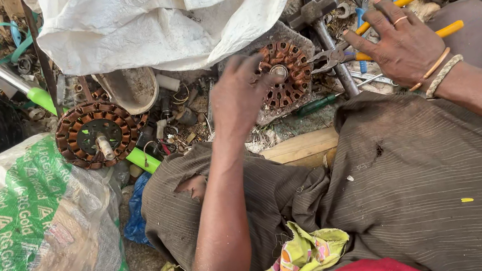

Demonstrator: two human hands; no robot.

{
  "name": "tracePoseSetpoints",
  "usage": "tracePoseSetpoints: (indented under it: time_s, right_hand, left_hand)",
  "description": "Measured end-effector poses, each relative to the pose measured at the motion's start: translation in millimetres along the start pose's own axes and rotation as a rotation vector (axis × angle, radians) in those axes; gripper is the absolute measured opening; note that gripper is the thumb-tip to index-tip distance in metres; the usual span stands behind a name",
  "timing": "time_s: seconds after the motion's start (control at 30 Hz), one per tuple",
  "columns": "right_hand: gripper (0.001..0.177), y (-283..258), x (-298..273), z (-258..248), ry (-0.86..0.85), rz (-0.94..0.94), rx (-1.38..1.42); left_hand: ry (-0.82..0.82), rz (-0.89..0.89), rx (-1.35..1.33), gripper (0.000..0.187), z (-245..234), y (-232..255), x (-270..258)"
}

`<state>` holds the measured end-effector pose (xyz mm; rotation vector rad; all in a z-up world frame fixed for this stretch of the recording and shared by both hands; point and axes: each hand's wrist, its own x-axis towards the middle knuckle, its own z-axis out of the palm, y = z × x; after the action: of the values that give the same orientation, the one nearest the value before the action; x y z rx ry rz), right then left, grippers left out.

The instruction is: The person uses an angle grinder to cut a copper motor component, then uses pliers to pull and remove copper windings from the stator. The person works while sitting on the ground in a cluttered workshop.

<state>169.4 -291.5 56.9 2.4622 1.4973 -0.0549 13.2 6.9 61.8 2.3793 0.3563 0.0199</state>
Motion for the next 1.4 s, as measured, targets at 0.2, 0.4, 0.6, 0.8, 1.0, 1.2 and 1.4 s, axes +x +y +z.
tracePoseSetpoints:
  time_s: [0.2,0.4,0.6,0.8,1.0,1.2,1.4]
  right_hand:
    - [0.056,-10,-4,7,0.077,-0.045,-0.066]
    - [0.058,-17,-2,4,0.133,-0.040,-0.095]
    - [0.051,-27,6,-4,0.172,-0.083,-0.191]
    - [0.038,-41,17,-18,0.141,-0.085,-0.349]
    - [0.025,-36,22,-23,-0.111,-0.109,-0.217]
    - [0.026,-29,28,29,-0.562,0.049,0.343]
    - [0.040,-4,9,42,-0.400,-0.206,0.101]
  left_hand:
    - [-0.063,-0.185,0.067,0.056,-5,-14,3]
    - [-0.067,-0.112,0.128,0.045,8,-21,0]
    - [-0.090,-0.131,0.128,0.038,13,-22,-1]
    - [-0.041,-0.076,0.195,0.030,20,-27,-1]
    - [0.116,0.011,0.173,0.021,27,-28,-5]
    - [0.082,-0.006,0.232,0.004,35,-28,-4]
    - [0.082,-0.002,0.266,0.006,36,-28,-3]
